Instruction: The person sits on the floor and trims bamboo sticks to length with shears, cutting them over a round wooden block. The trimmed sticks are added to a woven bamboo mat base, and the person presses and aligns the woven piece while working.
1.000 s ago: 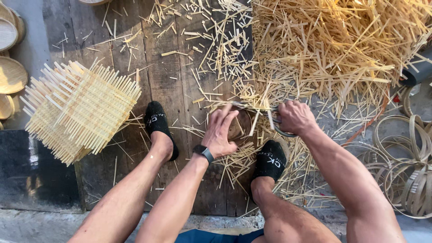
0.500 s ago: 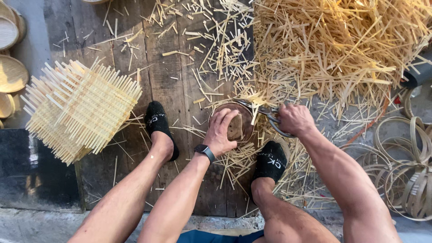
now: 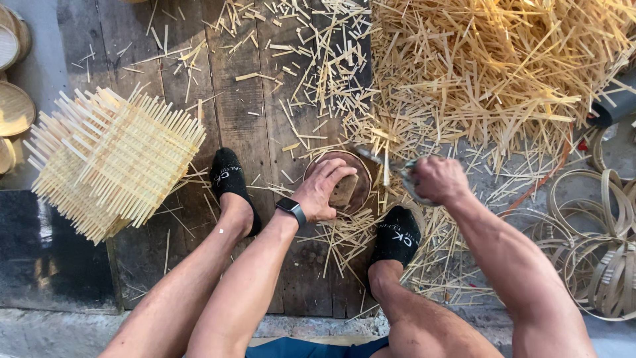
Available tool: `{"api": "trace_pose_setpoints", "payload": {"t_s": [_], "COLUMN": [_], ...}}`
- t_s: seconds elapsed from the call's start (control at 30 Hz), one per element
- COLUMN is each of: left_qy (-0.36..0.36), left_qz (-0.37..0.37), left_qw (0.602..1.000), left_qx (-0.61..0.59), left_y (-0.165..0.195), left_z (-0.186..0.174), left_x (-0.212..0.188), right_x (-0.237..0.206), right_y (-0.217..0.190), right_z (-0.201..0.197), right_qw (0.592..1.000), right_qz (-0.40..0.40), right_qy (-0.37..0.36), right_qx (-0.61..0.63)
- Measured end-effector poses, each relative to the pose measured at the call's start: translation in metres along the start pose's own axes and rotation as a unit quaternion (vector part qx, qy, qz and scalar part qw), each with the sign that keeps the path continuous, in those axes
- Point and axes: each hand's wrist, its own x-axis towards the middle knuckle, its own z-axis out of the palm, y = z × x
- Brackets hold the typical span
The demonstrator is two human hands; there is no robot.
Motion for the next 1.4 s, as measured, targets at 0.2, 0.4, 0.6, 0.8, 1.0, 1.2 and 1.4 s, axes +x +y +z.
{"api": "trace_pose_setpoints", "payload": {"t_s": [0.2, 0.4, 0.6, 0.8, 1.0, 1.2, 1.4], "left_qy": [0.186, 0.251, 0.256, 0.257, 0.308, 0.255, 0.252], "left_qz": [-0.101, -0.346, -0.226, -0.28, -0.2, -0.407, -0.444], "left_qw": [0.965, 0.891, 0.933, 0.92, 0.919, 0.868, 0.807], "left_qx": [-0.154, -0.152, -0.114, -0.099, -0.145, -0.122, -0.297], "left_y": [-0.032, -0.071, -0.052, -0.044, -0.056, -0.071, -0.066], "left_z": [0.022, 0.047, 0.069, 0.086, 0.09, 0.083, 0.073], "left_x": [-0.002, 0.023, 0.058, 0.07, 0.061, -0.01, -0.014], "right_x": [-0.001, -0.024, -0.019, -0.005, -0.015, -0.02, -0.006], "right_y": [0.045, 0.011, -0.059, -0.071, -0.067, -0.057, -0.062], "right_z": [0.014, 0.016, 0.009, 0.023, 0.024, 0.037, 0.048], "right_qw": [0.975, 0.921, 0.813, 0.832, 0.823, 0.712, 0.698], "right_qz": [0.076, 0.108, -0.037, 0.062, 0.02, 0.0, 0.062], "right_qy": [0.188, 0.365, 0.094, 0.13, 0.129, -0.002, -0.019], "right_qx": [0.092, 0.087, 0.573, 0.537, 0.553, 0.702, 0.713]}}
